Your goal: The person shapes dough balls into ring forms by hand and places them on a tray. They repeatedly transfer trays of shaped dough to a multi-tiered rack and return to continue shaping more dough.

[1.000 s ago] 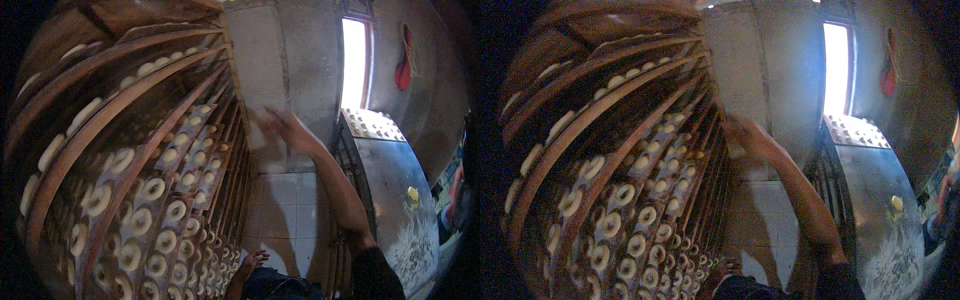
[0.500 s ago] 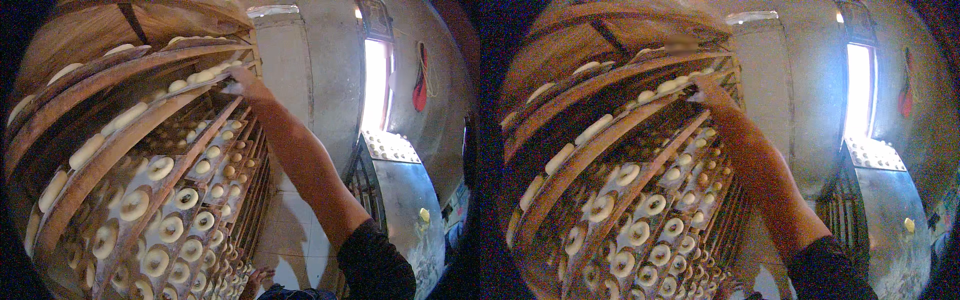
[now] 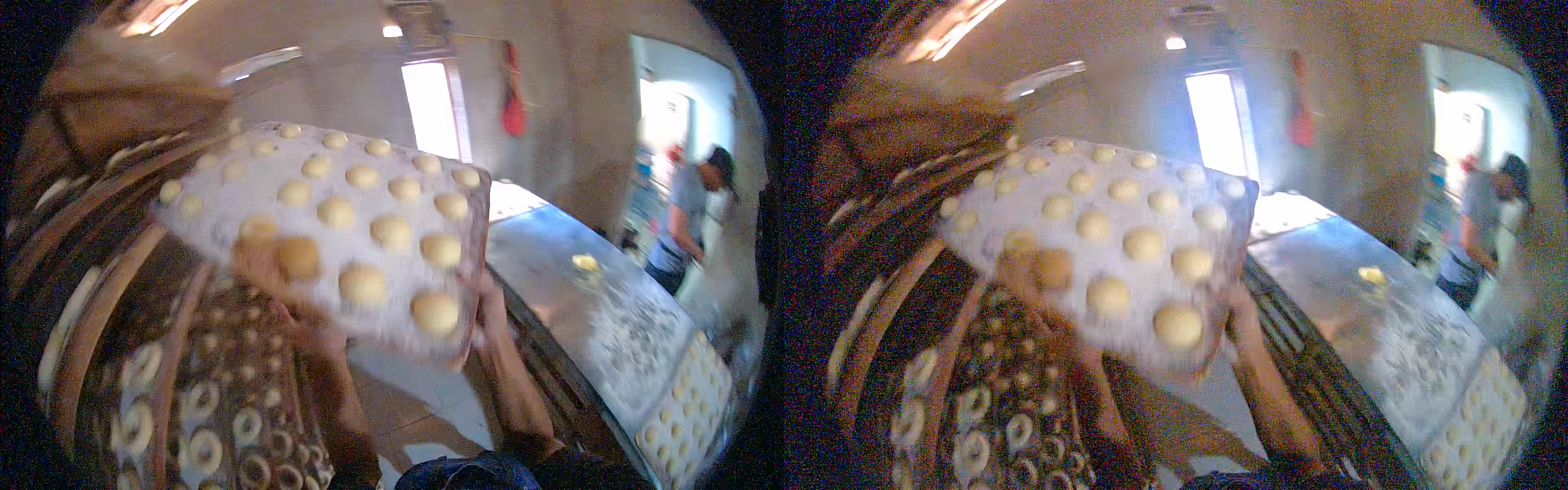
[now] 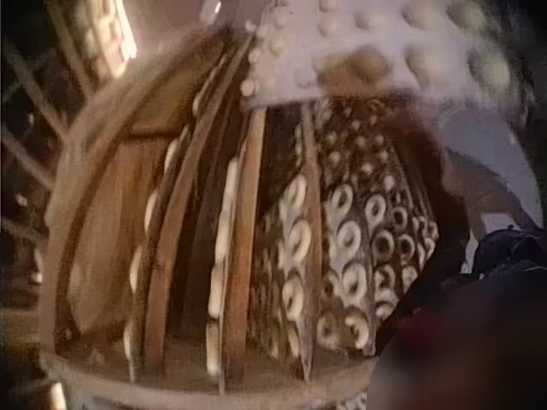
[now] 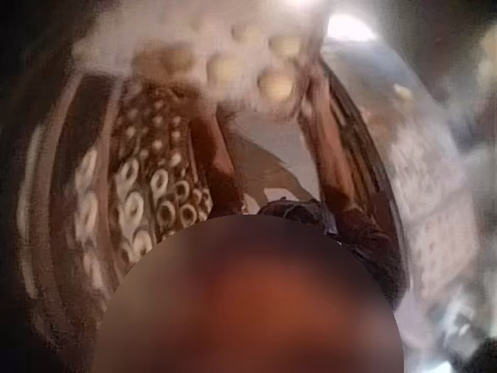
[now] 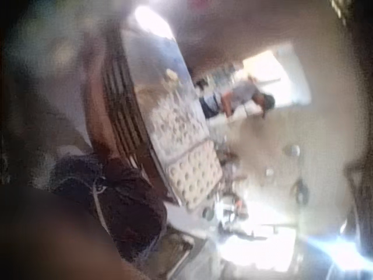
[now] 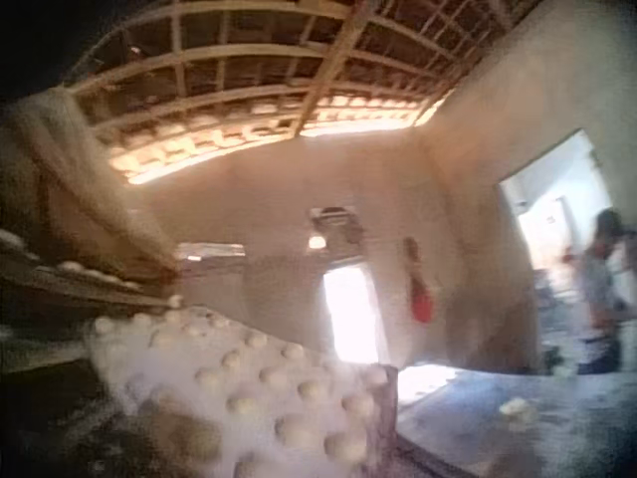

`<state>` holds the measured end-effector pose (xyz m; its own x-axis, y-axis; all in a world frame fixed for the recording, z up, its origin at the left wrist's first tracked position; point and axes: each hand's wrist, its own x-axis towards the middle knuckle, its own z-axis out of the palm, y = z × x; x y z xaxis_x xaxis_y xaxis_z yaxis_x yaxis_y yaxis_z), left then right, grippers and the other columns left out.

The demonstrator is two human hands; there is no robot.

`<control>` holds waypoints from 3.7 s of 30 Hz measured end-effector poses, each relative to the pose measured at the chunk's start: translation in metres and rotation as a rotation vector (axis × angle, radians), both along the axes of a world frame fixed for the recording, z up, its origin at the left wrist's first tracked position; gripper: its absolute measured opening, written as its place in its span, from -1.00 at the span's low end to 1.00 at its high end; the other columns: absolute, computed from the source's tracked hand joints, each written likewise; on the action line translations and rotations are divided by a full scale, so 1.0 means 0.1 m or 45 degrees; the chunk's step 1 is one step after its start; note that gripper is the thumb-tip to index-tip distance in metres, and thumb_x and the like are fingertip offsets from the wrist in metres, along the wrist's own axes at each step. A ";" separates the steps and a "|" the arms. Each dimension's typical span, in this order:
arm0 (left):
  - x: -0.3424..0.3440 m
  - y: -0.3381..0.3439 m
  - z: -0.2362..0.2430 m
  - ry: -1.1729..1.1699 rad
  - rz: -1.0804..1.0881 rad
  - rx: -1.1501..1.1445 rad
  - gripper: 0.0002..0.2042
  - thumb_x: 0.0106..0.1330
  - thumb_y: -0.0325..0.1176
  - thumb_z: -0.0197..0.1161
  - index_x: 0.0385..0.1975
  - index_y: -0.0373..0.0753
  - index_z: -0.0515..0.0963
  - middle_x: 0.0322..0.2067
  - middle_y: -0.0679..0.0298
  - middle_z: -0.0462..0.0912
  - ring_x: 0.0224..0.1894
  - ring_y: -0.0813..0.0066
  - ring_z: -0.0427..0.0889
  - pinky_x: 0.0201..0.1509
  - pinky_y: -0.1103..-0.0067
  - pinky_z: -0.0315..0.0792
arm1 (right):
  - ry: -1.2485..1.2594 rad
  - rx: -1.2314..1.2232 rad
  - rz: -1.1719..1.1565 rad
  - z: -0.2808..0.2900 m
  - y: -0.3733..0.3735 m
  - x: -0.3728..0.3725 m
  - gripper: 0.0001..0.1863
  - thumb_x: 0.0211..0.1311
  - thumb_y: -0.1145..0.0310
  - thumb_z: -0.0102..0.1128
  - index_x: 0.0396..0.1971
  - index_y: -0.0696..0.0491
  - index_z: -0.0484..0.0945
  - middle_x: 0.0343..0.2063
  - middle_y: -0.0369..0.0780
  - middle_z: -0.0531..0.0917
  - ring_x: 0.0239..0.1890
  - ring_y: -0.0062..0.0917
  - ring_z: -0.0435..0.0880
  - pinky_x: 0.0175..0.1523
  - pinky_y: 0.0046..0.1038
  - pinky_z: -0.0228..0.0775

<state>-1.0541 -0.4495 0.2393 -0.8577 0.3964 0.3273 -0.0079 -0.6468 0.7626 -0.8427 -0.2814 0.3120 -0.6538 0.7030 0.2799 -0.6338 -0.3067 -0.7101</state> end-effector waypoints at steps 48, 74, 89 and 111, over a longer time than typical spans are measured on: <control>4.97 1.57 -3.19 0.620 -1.026 -1.022 -0.66 0.14 -0.40 0.18 -0.07 -0.36 0.53 -0.08 -0.01 0.59 0.02 0.00 0.54 0.15 0.27 0.40 | -2.102 -0.248 -0.128 -3.39 0.07 7.73 -0.76 0.25 0.28 0.23 -0.35 0.19 0.52 -0.51 -0.18 0.61 -0.49 -0.50 0.58 -0.44 -0.49 0.43; 2.20 -2.35 -4.77 -0.381 0.053 -1.739 -0.77 0.25 -0.32 0.26 -0.28 -0.40 0.59 -0.48 0.09 0.65 -0.42 0.28 0.64 -0.22 0.39 0.51 | -1.962 0.931 0.735 -2.87 0.19 2.69 -0.78 0.32 0.30 0.15 -0.23 0.14 0.63 -0.39 -0.12 0.70 -0.24 -0.33 0.71 -0.11 -0.30 0.51; 1.74 -1.45 -4.56 -0.002 -0.157 -2.088 -0.68 0.34 -0.17 0.09 -0.20 -0.31 0.60 -0.27 -0.06 0.65 -0.17 -0.08 0.62 -0.04 0.24 0.48 | -2.033 0.299 0.310 -3.61 -0.45 3.64 -0.69 -0.06 0.42 0.32 -0.25 0.16 0.56 -0.44 -0.16 0.61 -0.57 -0.57 0.53 -0.48 -0.46 0.42; 0.85 -3.03 -2.79 0.141 0.725 -1.754 -0.69 0.17 -0.17 0.37 -0.31 -0.30 0.51 -0.39 0.15 0.59 -0.30 0.29 0.56 -0.14 0.39 0.47 | 0.377 0.845 0.690 1.71 -1.84 -2.09 -0.39 0.37 -0.22 -0.08 -0.16 0.12 0.54 -0.39 -0.18 0.62 -0.40 -0.48 0.62 -0.25 -0.40 0.52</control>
<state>-0.9690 -0.7524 -0.0402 -0.9960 0.0697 0.0567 0.0888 0.6660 0.7407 -1.0513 -0.4650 0.4828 -0.6849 -0.0461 0.7272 -0.7065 -0.2023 -0.6782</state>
